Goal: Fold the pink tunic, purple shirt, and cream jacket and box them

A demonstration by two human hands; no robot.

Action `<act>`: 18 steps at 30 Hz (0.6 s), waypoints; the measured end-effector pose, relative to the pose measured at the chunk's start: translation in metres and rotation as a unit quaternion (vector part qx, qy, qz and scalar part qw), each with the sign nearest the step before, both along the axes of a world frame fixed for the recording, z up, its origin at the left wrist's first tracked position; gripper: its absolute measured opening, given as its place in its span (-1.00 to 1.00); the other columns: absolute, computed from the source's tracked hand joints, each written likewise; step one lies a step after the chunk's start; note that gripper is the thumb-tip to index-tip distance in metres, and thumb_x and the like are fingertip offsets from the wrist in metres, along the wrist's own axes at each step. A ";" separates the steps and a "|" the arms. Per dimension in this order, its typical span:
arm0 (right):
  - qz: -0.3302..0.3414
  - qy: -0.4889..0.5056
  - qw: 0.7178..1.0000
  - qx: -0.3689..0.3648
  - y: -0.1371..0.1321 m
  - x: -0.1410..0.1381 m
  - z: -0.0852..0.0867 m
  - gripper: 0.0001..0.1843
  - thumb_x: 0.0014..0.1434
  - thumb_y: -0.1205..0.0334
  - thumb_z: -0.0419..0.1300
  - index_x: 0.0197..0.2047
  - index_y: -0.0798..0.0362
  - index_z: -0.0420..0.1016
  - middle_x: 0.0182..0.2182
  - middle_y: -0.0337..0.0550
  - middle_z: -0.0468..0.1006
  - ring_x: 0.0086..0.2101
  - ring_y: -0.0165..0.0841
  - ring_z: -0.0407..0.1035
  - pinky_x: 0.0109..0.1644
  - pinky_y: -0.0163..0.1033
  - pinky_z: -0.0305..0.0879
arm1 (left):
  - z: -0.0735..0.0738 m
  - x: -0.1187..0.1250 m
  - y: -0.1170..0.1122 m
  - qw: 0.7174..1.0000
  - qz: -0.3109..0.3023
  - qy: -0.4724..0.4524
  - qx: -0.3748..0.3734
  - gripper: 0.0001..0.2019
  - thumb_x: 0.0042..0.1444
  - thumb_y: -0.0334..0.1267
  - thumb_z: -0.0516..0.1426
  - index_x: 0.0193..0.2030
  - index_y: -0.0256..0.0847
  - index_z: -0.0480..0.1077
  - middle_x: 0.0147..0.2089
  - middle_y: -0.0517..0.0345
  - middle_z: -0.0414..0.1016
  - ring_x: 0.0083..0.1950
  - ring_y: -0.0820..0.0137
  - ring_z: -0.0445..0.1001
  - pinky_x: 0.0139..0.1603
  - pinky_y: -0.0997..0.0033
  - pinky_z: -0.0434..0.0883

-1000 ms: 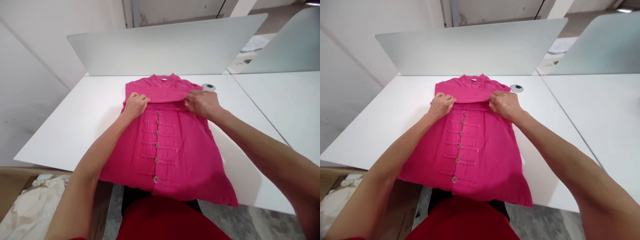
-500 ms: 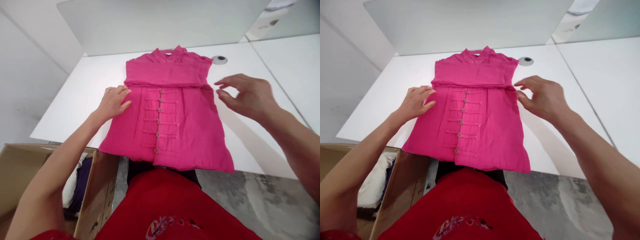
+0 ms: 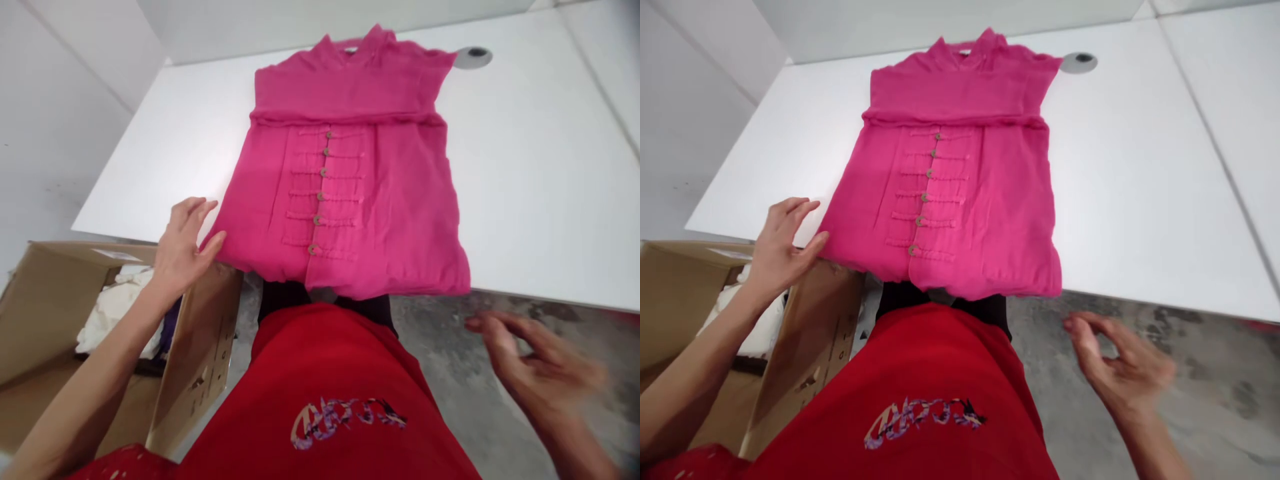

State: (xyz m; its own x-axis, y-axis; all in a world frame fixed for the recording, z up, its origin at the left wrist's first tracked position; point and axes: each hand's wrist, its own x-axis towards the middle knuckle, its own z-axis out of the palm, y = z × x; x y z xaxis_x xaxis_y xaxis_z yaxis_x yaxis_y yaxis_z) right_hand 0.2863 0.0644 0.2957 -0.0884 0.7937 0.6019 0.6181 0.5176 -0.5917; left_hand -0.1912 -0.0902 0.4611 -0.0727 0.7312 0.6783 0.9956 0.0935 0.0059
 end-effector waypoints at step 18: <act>0.046 0.091 0.940 -0.325 0.034 -0.059 -0.002 -0.49 -0.25 -0.23 0.34 -0.25 -0.16 0.47 -0.18 0.05 0.69 0.06 0.25 0.55 0.06 0.13 0.58 | -0.044 0.000 -0.028 0.985 0.118 -0.124 0.024 -0.65 0.22 -0.23 0.26 0.14 -0.13 0.40 0.24 -0.17 0.40 0.34 -0.01 0.33 0.39 -0.10 0.36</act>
State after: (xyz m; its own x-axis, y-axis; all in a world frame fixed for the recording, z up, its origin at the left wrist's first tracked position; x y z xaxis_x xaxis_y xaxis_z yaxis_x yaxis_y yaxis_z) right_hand 0.2270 0.0979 0.2941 -0.1166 0.9932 0.0040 0.4460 0.0560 -0.8933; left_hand -0.1908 -0.1187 0.4170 -0.4051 0.6410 0.6519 0.9133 0.3165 0.2563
